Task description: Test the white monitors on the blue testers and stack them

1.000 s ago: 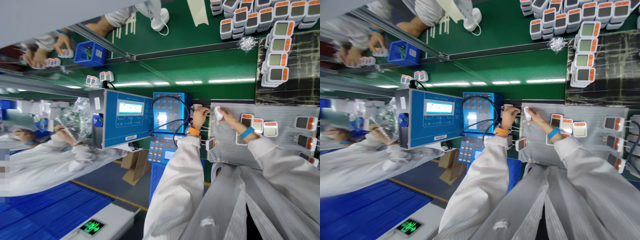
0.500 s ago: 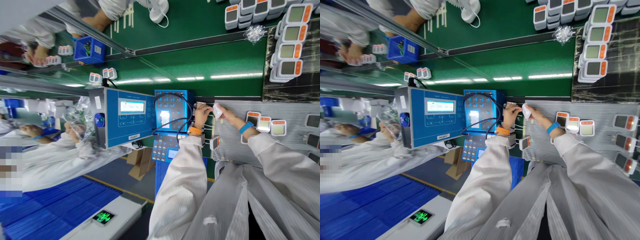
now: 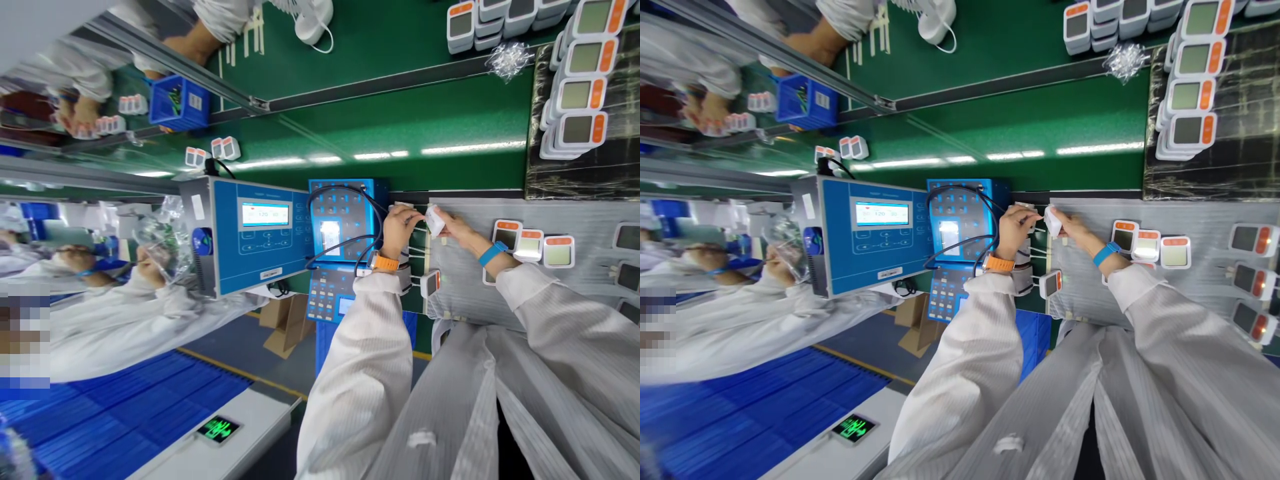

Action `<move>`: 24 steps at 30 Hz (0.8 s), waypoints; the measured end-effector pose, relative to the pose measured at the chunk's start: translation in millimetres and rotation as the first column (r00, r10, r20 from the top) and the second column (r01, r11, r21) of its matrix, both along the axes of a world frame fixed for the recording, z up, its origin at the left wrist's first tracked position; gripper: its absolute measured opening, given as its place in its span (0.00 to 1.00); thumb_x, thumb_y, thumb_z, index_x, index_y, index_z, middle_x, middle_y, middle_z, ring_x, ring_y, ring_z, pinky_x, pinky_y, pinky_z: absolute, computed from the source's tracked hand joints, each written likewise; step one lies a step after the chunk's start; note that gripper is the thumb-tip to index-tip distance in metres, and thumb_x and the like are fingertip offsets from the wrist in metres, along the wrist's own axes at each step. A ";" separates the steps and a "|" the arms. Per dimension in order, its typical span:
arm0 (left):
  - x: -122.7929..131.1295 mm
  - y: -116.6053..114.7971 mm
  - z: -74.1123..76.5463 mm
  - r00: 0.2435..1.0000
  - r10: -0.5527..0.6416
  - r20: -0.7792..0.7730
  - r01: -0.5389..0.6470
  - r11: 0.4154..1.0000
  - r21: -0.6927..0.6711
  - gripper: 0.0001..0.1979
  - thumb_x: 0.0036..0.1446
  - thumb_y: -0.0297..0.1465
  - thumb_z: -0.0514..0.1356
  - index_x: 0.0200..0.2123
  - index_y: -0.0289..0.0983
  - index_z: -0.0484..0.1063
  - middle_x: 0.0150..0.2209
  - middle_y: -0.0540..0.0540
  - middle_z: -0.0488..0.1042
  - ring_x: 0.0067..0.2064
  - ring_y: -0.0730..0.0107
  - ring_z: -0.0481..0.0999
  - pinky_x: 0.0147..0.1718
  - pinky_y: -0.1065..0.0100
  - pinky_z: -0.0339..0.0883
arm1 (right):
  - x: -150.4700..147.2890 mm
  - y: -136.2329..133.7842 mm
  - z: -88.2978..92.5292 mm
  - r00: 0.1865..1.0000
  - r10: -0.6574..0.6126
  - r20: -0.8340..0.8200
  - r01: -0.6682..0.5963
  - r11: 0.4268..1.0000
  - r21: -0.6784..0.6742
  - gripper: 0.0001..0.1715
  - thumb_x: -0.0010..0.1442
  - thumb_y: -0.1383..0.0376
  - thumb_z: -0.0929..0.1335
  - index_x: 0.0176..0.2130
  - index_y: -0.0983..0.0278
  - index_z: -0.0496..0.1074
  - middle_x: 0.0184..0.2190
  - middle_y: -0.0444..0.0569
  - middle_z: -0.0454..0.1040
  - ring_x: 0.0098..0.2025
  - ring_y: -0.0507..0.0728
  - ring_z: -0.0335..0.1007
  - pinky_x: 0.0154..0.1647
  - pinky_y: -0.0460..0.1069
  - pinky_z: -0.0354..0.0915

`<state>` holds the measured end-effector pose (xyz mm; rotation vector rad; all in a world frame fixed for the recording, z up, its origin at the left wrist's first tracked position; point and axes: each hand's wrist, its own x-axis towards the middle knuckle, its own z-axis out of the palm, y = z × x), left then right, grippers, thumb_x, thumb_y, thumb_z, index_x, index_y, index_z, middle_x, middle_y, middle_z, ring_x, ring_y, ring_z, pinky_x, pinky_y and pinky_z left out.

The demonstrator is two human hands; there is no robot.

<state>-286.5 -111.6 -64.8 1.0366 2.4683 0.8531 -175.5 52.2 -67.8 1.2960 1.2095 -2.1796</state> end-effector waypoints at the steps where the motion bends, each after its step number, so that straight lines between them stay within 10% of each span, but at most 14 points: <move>1: 4.0 -3.1 1.8 1.000 -0.026 0.009 0.026 1.000 -0.014 0.03 0.65 0.27 0.68 0.39 0.40 0.84 0.41 0.45 0.83 0.47 0.59 0.79 0.51 0.59 0.72 | 0.6 -0.3 -0.4 1.000 -0.014 -0.001 0.014 1.000 -0.003 0.22 0.70 0.49 0.71 0.38 0.64 0.79 0.33 0.51 0.82 0.36 0.56 0.80 0.44 0.50 0.78; 17: 16.6 -15.6 -4.2 0.982 -0.188 -0.001 0.188 0.982 -0.028 0.05 0.67 0.28 0.66 0.41 0.42 0.84 0.41 0.44 0.81 0.50 0.56 0.76 0.52 0.57 0.72 | 4.8 -5.7 -0.7 0.996 -0.073 -0.044 0.073 0.997 0.018 0.19 0.70 0.52 0.72 0.38 0.65 0.81 0.35 0.52 0.83 0.40 0.56 0.81 0.40 0.47 0.78; 24: 22.9 -11.7 -10.3 0.999 -0.039 -0.008 0.039 0.999 0.031 0.06 0.69 0.26 0.64 0.41 0.40 0.82 0.42 0.45 0.82 0.49 0.57 0.76 0.53 0.57 0.72 | 6.7 -11.9 2.5 0.992 -0.108 -0.068 0.111 0.993 0.041 0.17 0.68 0.53 0.74 0.37 0.65 0.81 0.35 0.50 0.83 0.37 0.54 0.79 0.41 0.48 0.76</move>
